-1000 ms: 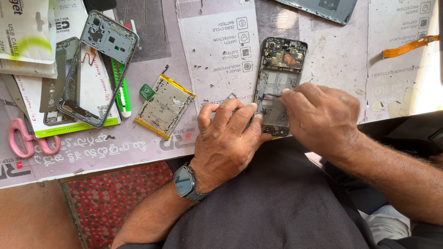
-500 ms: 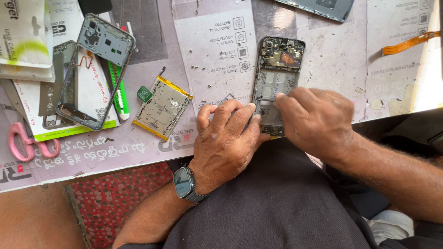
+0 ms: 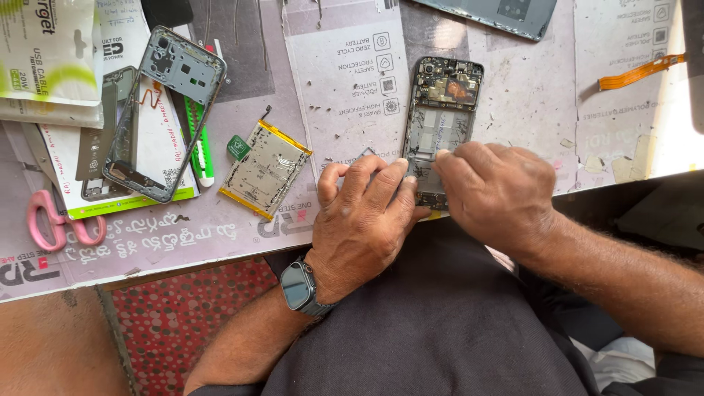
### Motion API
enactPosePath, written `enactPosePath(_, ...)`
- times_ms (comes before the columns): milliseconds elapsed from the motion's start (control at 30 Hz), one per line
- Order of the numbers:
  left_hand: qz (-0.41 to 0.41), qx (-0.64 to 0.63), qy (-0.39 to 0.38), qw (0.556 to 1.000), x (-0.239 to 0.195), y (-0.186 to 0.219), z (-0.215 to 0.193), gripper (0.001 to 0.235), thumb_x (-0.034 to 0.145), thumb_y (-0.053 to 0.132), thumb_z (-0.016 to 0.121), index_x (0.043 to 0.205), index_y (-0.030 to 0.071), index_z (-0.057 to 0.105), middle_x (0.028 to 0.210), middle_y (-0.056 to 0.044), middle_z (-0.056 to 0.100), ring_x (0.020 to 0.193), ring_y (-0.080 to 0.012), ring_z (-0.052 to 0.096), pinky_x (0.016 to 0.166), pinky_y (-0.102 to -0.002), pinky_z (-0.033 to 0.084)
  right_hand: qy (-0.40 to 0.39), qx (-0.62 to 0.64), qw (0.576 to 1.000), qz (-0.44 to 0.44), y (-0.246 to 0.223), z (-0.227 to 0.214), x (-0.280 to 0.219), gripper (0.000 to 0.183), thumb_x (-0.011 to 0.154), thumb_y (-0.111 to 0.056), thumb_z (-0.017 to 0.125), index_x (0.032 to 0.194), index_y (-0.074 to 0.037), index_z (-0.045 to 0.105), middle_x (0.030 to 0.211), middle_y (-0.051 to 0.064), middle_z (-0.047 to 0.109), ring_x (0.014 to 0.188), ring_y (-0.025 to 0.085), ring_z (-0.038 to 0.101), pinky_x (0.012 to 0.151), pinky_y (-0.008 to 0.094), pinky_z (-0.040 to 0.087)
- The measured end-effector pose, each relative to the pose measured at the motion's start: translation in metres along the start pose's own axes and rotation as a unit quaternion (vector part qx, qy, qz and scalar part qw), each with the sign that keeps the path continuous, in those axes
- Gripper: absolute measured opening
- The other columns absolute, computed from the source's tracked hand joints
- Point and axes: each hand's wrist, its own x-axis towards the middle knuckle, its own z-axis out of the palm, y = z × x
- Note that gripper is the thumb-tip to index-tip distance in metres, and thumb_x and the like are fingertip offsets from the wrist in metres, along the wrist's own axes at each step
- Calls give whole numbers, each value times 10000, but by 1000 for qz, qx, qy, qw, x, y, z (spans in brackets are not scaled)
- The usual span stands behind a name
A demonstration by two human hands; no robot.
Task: The person disassembles a smartphone, removes the back cover and battery, applies adhesive to the battery, and scrapes residue from the phone chassis. The person handles the phone frame, battery, adhesive tube, and a scraping tool throughout the process.
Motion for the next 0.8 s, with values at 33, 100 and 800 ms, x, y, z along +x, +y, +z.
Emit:
enactPosePath(33,2,2,-2,1000,-1,0,0,358,979,373,756,1136,52,749,1303,-65,643,1238,-230,531,1073,-476,308,-3,-2,1000,5,-1,1,-2,69,920,-58,767,935,-79,703,783,15,638,610,139,617,498,318,444)
enactPosePath(100,3,7,-2,1000,-1,1,1,342,986,366,752,1133,57,749,1301,-61,641,1237,-230,533,1070,-473,307,-7,-9,1000,14,0,2,-4,122,953,-55,778,888,-88,681,755,10,618,606,142,614,494,326,435)
enactPosePath(800,-9,-6,-4,1000,0,1,-1,359,963,361,781,1147,53,752,1312,-60,648,1238,-233,531,1062,-479,313,-3,11,999,39,-3,-1,-2,98,939,-102,792,898,-83,705,762,19,635,596,151,607,500,325,439)
